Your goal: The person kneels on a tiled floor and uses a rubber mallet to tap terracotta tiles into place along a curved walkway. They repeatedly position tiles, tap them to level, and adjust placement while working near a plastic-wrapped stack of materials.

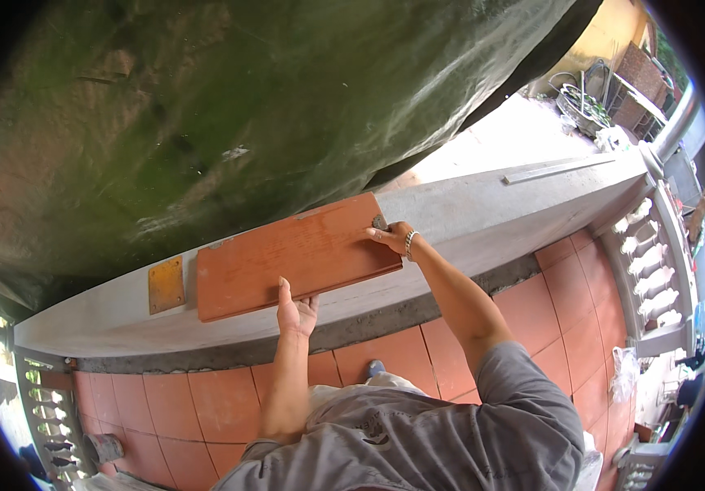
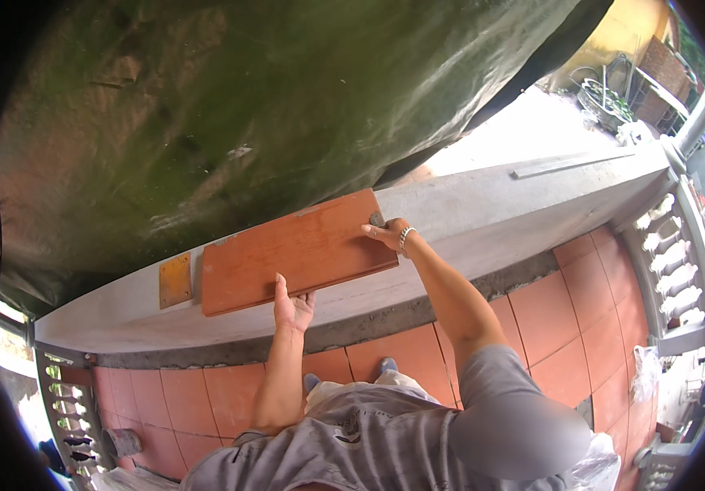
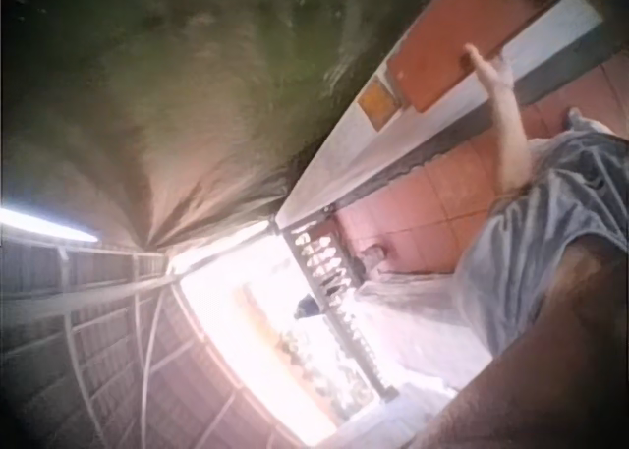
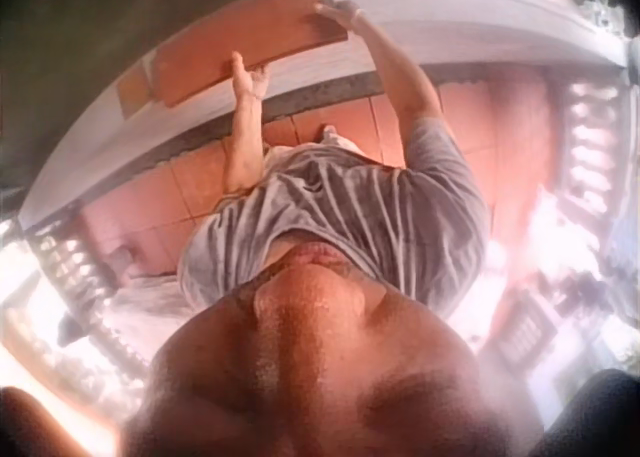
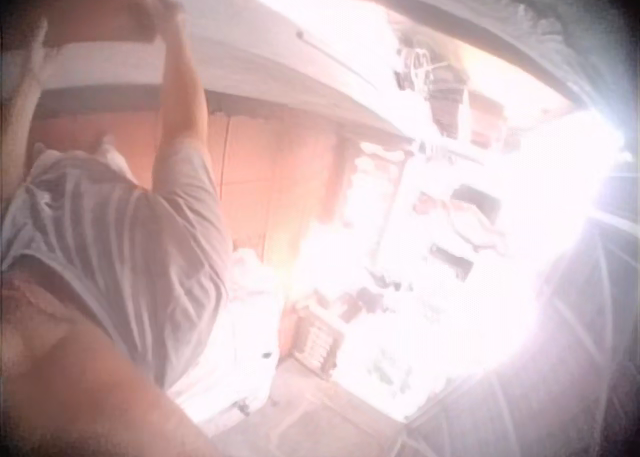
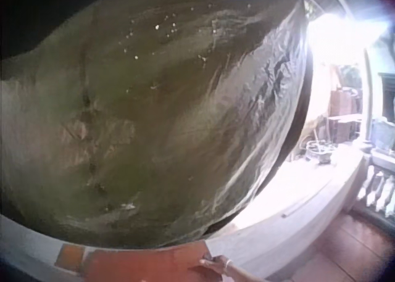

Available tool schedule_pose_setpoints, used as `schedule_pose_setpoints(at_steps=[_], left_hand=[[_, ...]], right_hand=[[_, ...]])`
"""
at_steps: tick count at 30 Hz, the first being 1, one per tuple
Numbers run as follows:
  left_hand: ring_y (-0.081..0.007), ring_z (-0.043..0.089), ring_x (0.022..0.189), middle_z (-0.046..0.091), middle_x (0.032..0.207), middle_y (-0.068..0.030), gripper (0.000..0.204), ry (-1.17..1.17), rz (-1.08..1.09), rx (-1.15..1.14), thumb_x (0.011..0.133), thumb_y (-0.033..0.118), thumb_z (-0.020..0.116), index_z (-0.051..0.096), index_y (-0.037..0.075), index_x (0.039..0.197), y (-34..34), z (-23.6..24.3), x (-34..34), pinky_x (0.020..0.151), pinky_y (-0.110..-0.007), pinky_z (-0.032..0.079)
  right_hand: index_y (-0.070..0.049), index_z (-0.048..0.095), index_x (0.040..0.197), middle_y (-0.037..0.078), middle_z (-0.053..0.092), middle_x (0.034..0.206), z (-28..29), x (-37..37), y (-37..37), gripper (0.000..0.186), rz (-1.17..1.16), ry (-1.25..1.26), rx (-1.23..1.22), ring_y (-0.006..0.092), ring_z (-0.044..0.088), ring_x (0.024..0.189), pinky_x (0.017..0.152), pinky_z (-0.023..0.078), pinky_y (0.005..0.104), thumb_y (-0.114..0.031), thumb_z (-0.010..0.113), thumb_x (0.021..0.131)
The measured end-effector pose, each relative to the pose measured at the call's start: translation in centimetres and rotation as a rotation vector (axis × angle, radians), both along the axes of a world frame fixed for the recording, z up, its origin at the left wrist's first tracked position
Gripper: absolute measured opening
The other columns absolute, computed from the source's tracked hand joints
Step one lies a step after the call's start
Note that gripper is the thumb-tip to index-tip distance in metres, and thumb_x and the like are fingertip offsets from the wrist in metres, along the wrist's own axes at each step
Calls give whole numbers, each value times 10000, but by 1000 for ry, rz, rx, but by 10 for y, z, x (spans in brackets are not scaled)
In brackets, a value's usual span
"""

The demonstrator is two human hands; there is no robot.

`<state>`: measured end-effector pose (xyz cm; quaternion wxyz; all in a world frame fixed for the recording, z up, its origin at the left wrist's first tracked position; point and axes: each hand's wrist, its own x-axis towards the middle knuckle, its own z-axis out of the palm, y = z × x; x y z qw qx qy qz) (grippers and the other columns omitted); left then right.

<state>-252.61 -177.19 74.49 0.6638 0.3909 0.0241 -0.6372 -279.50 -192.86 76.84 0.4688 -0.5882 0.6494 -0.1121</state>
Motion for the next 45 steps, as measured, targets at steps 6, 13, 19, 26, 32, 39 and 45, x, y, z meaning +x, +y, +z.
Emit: schedule_pose_setpoints(at_steps=[6, 13, 19, 26, 32, 39, 45], left_hand=[[-155, 623, 1030, 624, 1129, -45, 746, -173, -225, 108, 826, 710, 629, 547, 105, 1255, 4, 0, 15, 788, -298, 541], [-186, 613, 1032, 614, 1155, -64, 929, -284, -330, 187, 750, 849, 557, 545, 83, 1276, 6, -32, 19, 785, -289, 489], [-274, 553, 1219, 500, 1438, -142, 939, -724, -988, 139, 871, 723, 548, 333, 54, 1493, 30, -39, 72, 961, -468, 422], [-139, 600, 764, 649, 914, -44, 394, -1277, -1320, 541, 905, 342, 700, 650, 21, 1126, 112, -110, 116, 575, -303, 434], [-92, 531, 590, 545, 644, 33, 323, -855, -1039, 682, 917, 357, 683, 647, 49, 826, 211, -104, 156, 522, -268, 396], [-64, 489, 638, 528, 678, 35, 364, -1231, -768, 538, 923, 398, 664, 669, 34, 915, 294, -82, 172, 552, -269, 409], [-128, 525, 746, 579, 779, -34, 461, -1113, -645, 734, 851, 468, 723, 679, 23, 965, 337, -101, 182, 700, -318, 452]], right_hand=[[90, 658, 807, 176, 632, 705, 28, 4, -2, 757, -71, 161, -8, 263, 652, 684, 618, 516, 390, -667, 656, 834], [11, 647, 1035, 157, 706, 891, 25, -44, 28, 506, 131, 127, -271, 248, 697, 775, 697, 544, 360, -471, 686, 887], [-21, 664, 1076, 143, 722, 1019, -29, -93, 131, 499, 100, 185, 57, 293, 706, 929, 790, 556, 410, -490, 600, 920], [4, 729, 1027, 193, 729, 973, -170, -118, 275, 518, 223, 417, 463, 332, 712, 922, 821, 565, 466, -475, 571, 909], [5, 728, 909, 130, 725, 805, -248, -155, 367, 483, -184, 275, 824, 238, 679, 663, 605, 576, 383, -461, 599, 902], [-37, 607, 739, 126, 629, 643, -281, -129, 336, 329, -357, -13, 763, 221, 602, 508, 438, 476, 361, -260, 501, 957], [-1, 624, 784, 109, 636, 683, -247, -44, 259, 240, -32, 13, 674, 205, 632, 576, 470, 495, 326, -200, 544, 891]])
